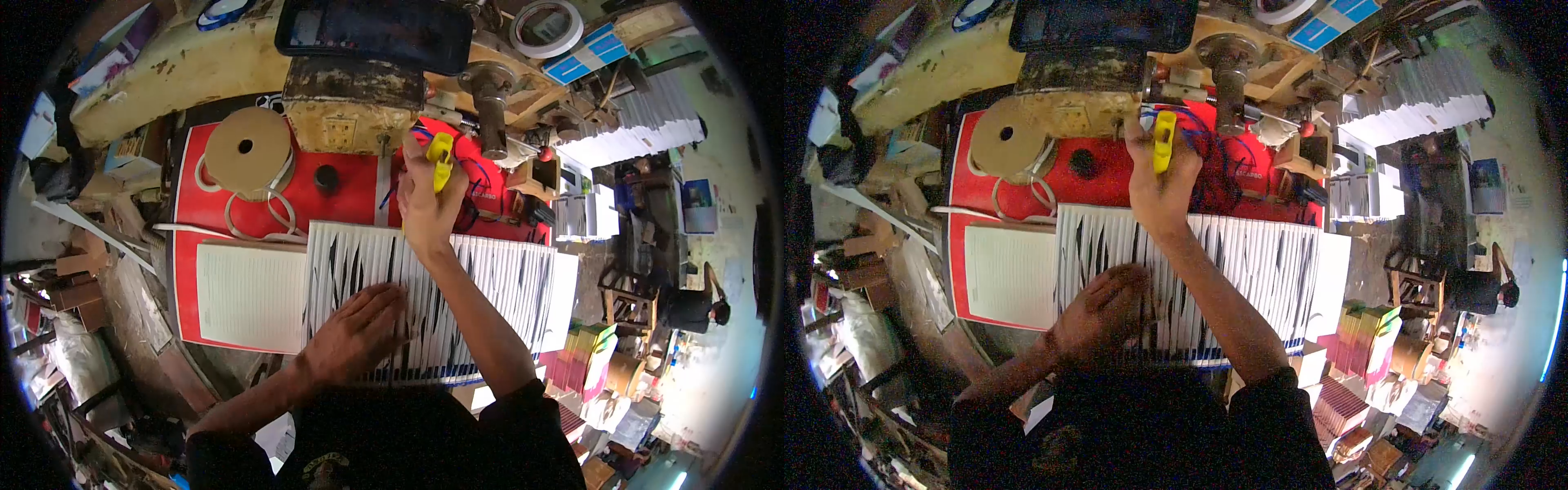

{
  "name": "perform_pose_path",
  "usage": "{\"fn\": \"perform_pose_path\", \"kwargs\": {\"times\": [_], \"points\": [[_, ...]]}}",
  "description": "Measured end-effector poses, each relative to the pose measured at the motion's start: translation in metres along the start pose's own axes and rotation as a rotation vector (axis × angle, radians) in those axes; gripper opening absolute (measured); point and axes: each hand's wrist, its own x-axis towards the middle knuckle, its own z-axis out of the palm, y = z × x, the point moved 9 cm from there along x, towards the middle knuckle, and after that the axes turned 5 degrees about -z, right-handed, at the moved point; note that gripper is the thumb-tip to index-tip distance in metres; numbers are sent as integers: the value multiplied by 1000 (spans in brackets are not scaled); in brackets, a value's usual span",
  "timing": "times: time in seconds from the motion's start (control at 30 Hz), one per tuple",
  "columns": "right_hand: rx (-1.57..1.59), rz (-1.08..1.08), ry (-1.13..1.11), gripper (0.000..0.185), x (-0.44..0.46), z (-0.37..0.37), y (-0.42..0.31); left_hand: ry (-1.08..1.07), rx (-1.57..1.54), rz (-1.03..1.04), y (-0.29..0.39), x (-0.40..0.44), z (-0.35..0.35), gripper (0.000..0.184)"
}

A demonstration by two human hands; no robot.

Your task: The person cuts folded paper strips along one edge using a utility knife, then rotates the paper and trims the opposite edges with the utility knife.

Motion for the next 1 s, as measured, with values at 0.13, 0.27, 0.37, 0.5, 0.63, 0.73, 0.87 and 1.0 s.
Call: {"fn": "perform_pose_path", "kwargs": {"times": [0.13, 0.27, 0.37, 0.5, 0.63, 0.73, 0.87, 1.0], "points": [[145, 15, 20, 15, -5, -12, -2, -6, 28, 39, 1, -6, -1, 55], [405, 46, 75, 20, -3, -13, -42, 4, 35, -13, -4, -12, -1, 55], [406, 105, 18, 30, -5, -13, -49, -5, 48, -57, -7, -11, 0, 55], [356, 126, 13, 31, -11, -5, -55, 14, 58, -63, -8, -10, 1, 54], [369, 194, 9, 31, -14, -6, -42, 28, 41, -73, -8, -8, 0, 53], [337, 147, 43, 31, -13, -7, -41, 45, 40, -80, -8, -9, 0, 52], [351, 181, 77, 30, -13, -9, -34, 42, 31, -86, -7, -9, -2, 52], [346, 194, 24, 28, -12, -1, -38, 89, 26, -81, -9, -9, -3, 56]]}}
